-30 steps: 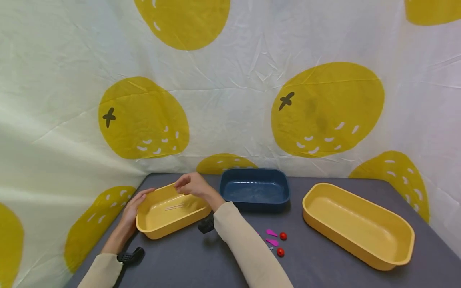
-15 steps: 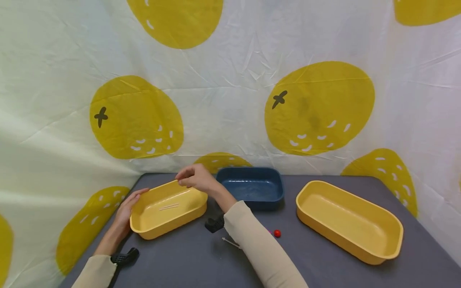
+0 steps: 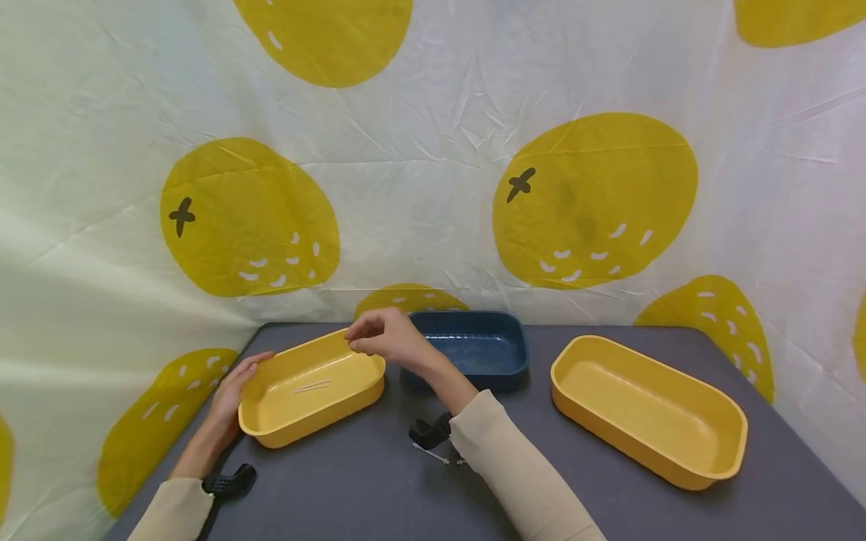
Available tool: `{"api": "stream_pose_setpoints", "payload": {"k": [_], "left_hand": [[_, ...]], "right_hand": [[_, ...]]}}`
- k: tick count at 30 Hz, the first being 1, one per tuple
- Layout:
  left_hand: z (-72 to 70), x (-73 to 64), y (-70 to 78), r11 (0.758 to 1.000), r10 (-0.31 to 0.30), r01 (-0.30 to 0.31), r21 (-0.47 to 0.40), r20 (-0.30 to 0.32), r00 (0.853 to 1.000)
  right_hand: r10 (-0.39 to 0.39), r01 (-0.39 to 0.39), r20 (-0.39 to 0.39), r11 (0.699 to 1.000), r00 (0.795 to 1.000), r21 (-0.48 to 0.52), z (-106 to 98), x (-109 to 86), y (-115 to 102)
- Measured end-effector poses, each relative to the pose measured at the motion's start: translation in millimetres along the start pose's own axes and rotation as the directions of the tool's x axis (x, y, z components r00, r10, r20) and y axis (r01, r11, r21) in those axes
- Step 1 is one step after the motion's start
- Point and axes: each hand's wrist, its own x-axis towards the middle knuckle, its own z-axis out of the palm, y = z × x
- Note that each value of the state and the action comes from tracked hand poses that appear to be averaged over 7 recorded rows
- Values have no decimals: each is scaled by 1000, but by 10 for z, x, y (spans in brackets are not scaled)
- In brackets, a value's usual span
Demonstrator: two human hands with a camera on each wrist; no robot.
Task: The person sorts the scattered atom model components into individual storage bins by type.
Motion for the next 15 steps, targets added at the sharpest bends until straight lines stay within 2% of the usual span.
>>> {"api": "stream_pose_setpoints", "payload": {"k": [4, 10, 15], "left_hand": [[6, 6, 5, 1000, -5, 5, -4, 8, 1000], [-11, 4, 3, 1000, 1, -1, -10, -15, 1000], [-25, -2, -21, 1000, 13, -13, -14, 2, 1000]], "right_hand": [[2, -2, -12, 1000, 1000, -14, -87, -168, -17], [-6, 6, -17, 1000, 1000, -16, -191, -393, -22], [-9, 8, -26, 1000, 1000, -23, -280, -598, -15]]}}
